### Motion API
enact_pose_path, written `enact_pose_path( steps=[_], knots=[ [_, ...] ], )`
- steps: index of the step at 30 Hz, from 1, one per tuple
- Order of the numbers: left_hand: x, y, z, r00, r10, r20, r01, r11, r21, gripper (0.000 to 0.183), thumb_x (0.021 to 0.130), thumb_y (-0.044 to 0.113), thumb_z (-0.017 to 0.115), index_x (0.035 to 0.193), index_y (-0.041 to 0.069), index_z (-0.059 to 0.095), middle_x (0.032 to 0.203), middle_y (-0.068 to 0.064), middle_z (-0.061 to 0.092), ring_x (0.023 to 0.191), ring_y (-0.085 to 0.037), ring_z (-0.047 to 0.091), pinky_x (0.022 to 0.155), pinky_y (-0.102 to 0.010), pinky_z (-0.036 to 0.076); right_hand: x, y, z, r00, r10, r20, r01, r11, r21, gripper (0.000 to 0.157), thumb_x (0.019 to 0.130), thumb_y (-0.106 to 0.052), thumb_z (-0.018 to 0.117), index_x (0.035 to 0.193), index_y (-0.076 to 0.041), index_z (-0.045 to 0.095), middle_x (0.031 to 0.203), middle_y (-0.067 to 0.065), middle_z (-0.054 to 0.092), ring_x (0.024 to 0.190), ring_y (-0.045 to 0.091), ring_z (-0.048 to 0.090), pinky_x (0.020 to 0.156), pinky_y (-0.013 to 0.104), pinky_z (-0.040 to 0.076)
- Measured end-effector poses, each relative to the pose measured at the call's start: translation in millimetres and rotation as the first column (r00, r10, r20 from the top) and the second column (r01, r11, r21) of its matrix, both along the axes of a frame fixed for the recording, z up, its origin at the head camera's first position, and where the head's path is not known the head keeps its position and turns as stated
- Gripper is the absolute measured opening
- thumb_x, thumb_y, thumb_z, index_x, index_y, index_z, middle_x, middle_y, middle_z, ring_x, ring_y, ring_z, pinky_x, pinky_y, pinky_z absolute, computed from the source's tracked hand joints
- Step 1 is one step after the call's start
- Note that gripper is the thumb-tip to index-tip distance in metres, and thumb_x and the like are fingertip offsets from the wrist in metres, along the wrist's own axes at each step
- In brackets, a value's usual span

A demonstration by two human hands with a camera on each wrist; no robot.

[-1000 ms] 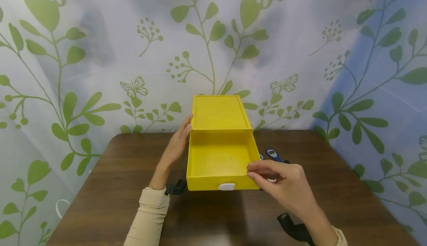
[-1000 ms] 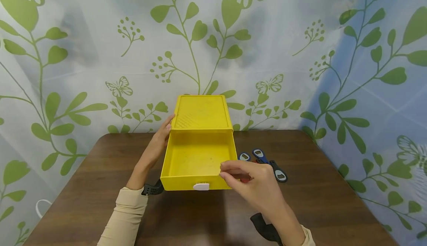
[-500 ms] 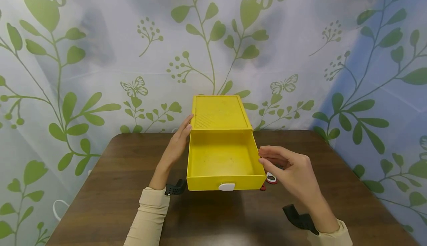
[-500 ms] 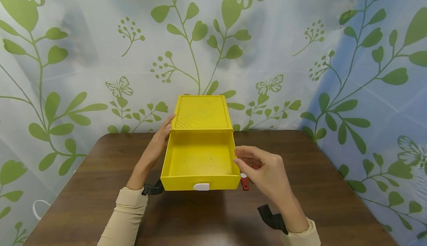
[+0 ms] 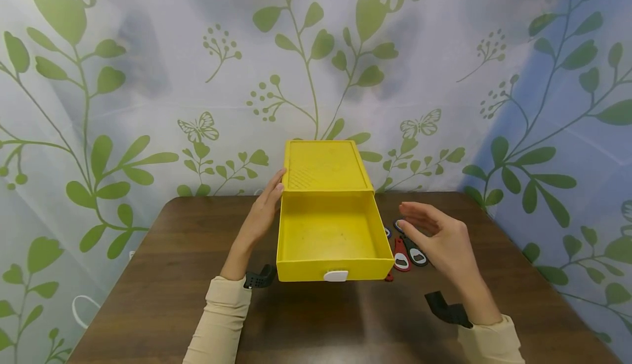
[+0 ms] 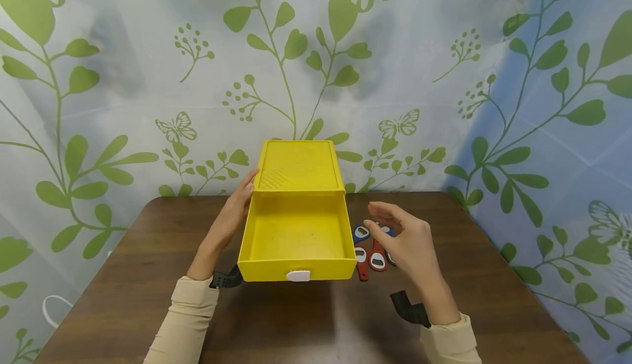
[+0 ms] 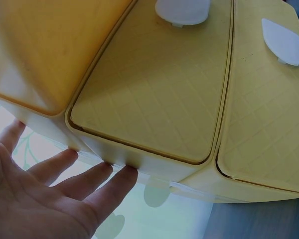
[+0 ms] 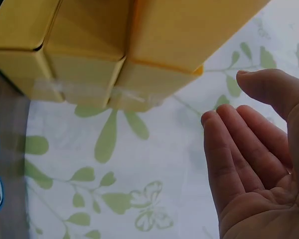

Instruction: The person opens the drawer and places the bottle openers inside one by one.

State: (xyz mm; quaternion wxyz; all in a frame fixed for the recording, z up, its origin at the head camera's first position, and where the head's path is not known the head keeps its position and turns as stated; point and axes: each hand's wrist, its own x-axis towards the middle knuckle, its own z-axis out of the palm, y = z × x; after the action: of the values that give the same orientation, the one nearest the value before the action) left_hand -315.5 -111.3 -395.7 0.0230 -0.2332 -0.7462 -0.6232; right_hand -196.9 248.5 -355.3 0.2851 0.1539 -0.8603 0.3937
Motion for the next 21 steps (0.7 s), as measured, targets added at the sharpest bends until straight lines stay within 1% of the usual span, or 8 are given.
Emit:
enact_pose_path(
  steps=[4, 5, 7, 12, 16, 17, 20, 21],
  knots=[
    [0.7, 0.5, 1.0, 1.000, 0.000, -0.003, 0.000, 1.000, -0.005, 0.057, 0.112, 0.048, 0.034, 0.166, 0.034, 0.021, 0.172, 0.003, 0.016, 0.157, -0.027, 0.023, 0.122, -0.059, 0.029, -7.1, 9.9, -5.2, 0.998, -0.055, 0.004, 0.055, 0.998, 0.020, 0.041, 0.089, -0.009, 0.082, 0.129, -0.011, 0.072, 0.121, 0.009, 0.075, 0.103, -0.009, 0.067, 0.084, 0.006, 0.051],
    [0.9, 0.4, 1.2, 1.000, 0.001, -0.003, -0.001, 1.000, -0.007, 0.057, 0.112, 0.048, 0.034, 0.166, 0.034, 0.021, 0.172, 0.003, 0.016, 0.157, -0.027, 0.023, 0.122, -0.059, 0.030, -8.8, 12.4, -6.5, 0.997, -0.071, 0.011, 0.071, 0.997, 0.025, 0.041, 0.090, -0.011, 0.082, 0.129, -0.010, 0.071, 0.121, 0.009, 0.075, 0.103, -0.007, 0.068, 0.084, 0.005, 0.050],
    [1.1, 0.1, 1.4, 1.000, -0.001, -0.003, 0.001, 1.000, -0.006, 0.057, 0.112, 0.048, 0.034, 0.165, 0.034, 0.021, 0.172, 0.003, 0.016, 0.157, -0.027, 0.023, 0.122, -0.059, 0.030, -11.6, 16.7, -9.0, 0.994, -0.105, 0.035, 0.104, 0.994, 0.036, 0.041, 0.091, -0.015, 0.081, 0.130, -0.010, 0.071, 0.122, 0.009, 0.075, 0.103, -0.001, 0.070, 0.083, 0.004, 0.050],
    [-0.2, -0.8, 0.5, 1.000, -0.015, 0.001, 0.015, 1.000, 0.009, 0.056, 0.112, 0.048, 0.034, 0.165, 0.035, 0.021, 0.172, 0.004, 0.015, 0.156, -0.026, 0.024, 0.121, -0.059, 0.030, -17.6, 25.5, -15.2, 0.981, -0.175, 0.087, 0.169, 0.983, 0.073, 0.043, 0.093, -0.023, 0.080, 0.133, -0.010, 0.069, 0.123, 0.011, 0.074, 0.105, 0.028, 0.073, 0.081, 0.000, 0.046],
    [-0.5, -1.2, 0.5, 1.000, -0.015, 0.002, 0.015, 1.000, 0.008, 0.056, 0.112, 0.049, 0.034, 0.165, 0.036, 0.021, 0.172, 0.006, 0.016, 0.156, -0.024, 0.024, 0.122, -0.058, 0.030, -23.9, 33.4, -21.8, 0.974, -0.206, 0.092, 0.198, 0.976, 0.090, 0.044, 0.093, -0.024, 0.080, 0.133, -0.008, 0.069, 0.124, 0.014, 0.073, 0.107, 0.033, 0.072, 0.081, -0.001, 0.044],
    [-0.3, -1.3, 0.7, 1.000, -0.013, 0.002, 0.013, 1.000, 0.006, 0.056, 0.112, 0.049, 0.035, 0.165, 0.037, 0.021, 0.172, 0.006, 0.016, 0.156, -0.024, 0.024, 0.122, -0.058, 0.030, -25.7, 35.7, -23.7, 0.973, -0.214, 0.089, 0.206, 0.974, 0.094, 0.044, 0.093, -0.024, 0.080, 0.132, -0.008, 0.069, 0.124, 0.014, 0.073, 0.108, 0.034, 0.072, 0.083, 0.004, 0.049],
    [0.1, -1.1, 1.2, 1.000, -0.012, 0.004, 0.012, 1.000, 0.006, 0.056, 0.112, 0.050, 0.035, 0.165, 0.037, 0.022, 0.172, 0.006, 0.016, 0.156, -0.023, 0.023, 0.122, -0.058, 0.030, -31.2, 43.2, -30.9, 0.968, -0.235, 0.083, 0.227, 0.969, 0.100, 0.043, 0.093, -0.023, 0.080, 0.131, -0.005, 0.069, 0.125, 0.017, 0.073, 0.109, 0.036, 0.072, 0.085, 0.010, 0.052],
    [0.3, -1.0, 1.3, 1.000, -0.013, 0.004, 0.013, 1.000, 0.006, 0.056, 0.112, 0.050, 0.035, 0.165, 0.037, 0.022, 0.172, 0.006, 0.016, 0.156, -0.023, 0.023, 0.122, -0.058, 0.030, -32.7, 45.8, -33.4, 0.966, -0.246, 0.082, 0.237, 0.966, 0.104, 0.043, 0.093, -0.022, 0.080, 0.130, -0.004, 0.069, 0.125, 0.018, 0.072, 0.110, 0.037, 0.071, 0.085, 0.015, 0.054]
  ],
)
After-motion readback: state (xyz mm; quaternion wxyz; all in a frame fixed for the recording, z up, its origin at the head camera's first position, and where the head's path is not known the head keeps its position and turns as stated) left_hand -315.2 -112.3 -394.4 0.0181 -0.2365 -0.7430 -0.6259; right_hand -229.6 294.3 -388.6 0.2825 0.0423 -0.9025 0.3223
